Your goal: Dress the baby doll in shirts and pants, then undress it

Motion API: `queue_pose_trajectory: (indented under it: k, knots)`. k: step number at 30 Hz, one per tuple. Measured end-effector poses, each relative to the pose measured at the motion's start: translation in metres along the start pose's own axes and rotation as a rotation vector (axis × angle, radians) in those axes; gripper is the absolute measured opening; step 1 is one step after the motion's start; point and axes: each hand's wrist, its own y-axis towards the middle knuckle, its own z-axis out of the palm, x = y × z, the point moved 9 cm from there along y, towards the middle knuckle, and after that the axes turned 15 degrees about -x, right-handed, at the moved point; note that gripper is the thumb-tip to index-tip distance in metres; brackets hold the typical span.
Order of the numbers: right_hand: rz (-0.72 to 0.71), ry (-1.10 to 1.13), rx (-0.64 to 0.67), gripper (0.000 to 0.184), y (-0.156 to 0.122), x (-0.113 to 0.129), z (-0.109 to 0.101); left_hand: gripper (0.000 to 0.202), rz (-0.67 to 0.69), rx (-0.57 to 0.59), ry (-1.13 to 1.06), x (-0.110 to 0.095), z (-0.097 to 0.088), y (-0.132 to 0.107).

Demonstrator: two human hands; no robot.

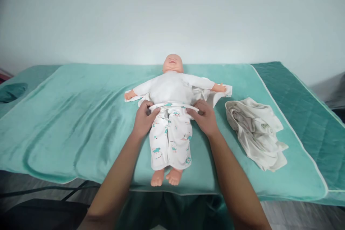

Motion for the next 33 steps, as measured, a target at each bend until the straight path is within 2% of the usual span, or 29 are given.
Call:
queue_pose_trajectory:
  k: [4,9,14,18,22,27,33]
  knots:
    - [0.023,0.043,0.101,0.039,-0.021,0.004,0.004,0.018,0.032,0.002,-0.035,-0.001,0.000,0.000]
    - [0.121,0.077,0.208,0.032,-0.020,-0.002,0.014,0.019,0.083,-0.027,-0.111,-0.003,-0.003,0.000]
    - [0.158,0.084,0.283,0.040,-0.021,-0.006,0.017,0.019,0.079,0.000,-0.119,-0.005,-0.005,-0.003]
    - [0.176,0.066,0.269,0.039,-0.022,-0.010,0.016,0.021,0.159,0.028,-0.104,-0.016,-0.014,-0.016]
    - [0.154,0.048,0.227,0.037,-0.021,-0.012,0.015,0.022,0.178,0.049,-0.097,-0.017,-0.024,-0.034]
    - [0.139,0.027,0.192,0.034,-0.021,-0.010,0.014,0.023,0.131,0.062,-0.128,-0.010,-0.026,-0.044]
    - [0.143,0.067,0.218,0.034,-0.024,-0.007,0.015,0.042,0.062,0.122,-0.202,-0.001,-0.020,-0.052]
